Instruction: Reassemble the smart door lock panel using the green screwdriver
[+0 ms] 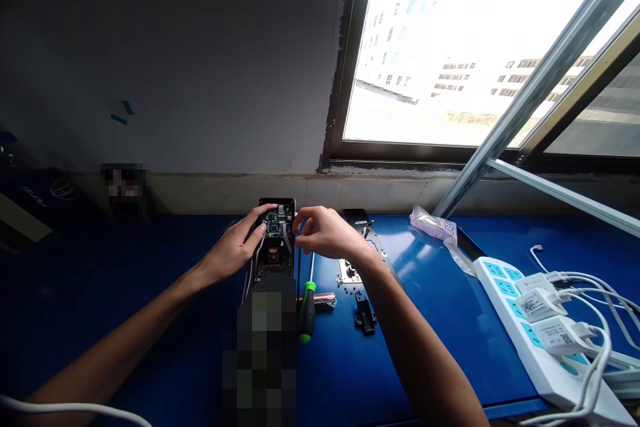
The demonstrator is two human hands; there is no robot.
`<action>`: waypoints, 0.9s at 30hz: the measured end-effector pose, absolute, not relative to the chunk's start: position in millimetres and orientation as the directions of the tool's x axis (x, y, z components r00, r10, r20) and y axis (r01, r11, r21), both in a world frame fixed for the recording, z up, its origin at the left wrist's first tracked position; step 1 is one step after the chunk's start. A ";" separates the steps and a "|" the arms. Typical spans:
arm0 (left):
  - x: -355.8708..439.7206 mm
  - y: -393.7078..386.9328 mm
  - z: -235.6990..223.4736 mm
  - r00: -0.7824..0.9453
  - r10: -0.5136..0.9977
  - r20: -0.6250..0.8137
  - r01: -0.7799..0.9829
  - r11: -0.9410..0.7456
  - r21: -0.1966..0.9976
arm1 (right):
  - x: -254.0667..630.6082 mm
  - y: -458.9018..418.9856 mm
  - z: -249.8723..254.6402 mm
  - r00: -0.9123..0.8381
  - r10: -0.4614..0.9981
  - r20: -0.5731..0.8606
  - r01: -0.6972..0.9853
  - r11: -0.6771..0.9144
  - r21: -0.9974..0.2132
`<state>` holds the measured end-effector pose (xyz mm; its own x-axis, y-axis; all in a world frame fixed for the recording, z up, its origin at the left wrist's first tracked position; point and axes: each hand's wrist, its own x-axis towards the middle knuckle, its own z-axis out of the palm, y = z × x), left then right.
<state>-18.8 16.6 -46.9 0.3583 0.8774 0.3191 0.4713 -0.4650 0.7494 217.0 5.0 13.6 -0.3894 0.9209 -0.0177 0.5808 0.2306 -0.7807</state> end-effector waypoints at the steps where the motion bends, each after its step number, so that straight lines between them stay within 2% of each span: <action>1: -17.0 12.8 -45.9 0.338 0.882 0.329 0.491 -0.463 0.738 | 217.9 3.6 14.2 -0.396 0.918 -0.023 0.587 0.234 -0.775; 4: -11.8 3.0 -44.1 0.285 0.891 0.353 0.507 -0.452 0.733 | 219.0 0.4 14.9 -0.407 0.913 -0.026 0.598 0.245 -0.763; 9: -9.7 2.2 -43.5 0.267 0.919 0.289 0.465 -0.385 0.797 | 218.3 -2.0 13.5 -0.409 0.912 -0.023 0.582 0.241 -0.776; 14: -6.5 22.2 -35.4 0.157 0.874 0.460 0.520 -0.469 0.714 | 217.8 -4.1 16.7 -0.392 0.918 -0.056 0.550 0.185 -0.814; 16: -2.5 30.9 -27.3 0.226 0.818 0.528 0.526 -0.559 0.641 | 216.6 -5.4 19.0 -0.378 0.923 -0.070 0.551 0.163 -0.819; 18: 1.5 37.2 -18.9 0.334 0.777 0.533 0.516 -0.624 0.587 | 214.9 -6.5 21.1 -0.359 0.930 -0.083 0.561 0.144 -0.815; 21: 3.9 41.2 -11.9 0.429 0.744 0.512 0.481 -0.668 0.568 | 211.7 -7.2 22.8 -0.343 0.934 -0.104 0.573 0.120 -0.811; 27: -1.5 39.9 -16.5 0.482 0.707 0.518 0.470 -0.707 0.528 | 205.2 -5.6 20.3 -0.343 0.936 -0.082 0.567 0.137 -0.812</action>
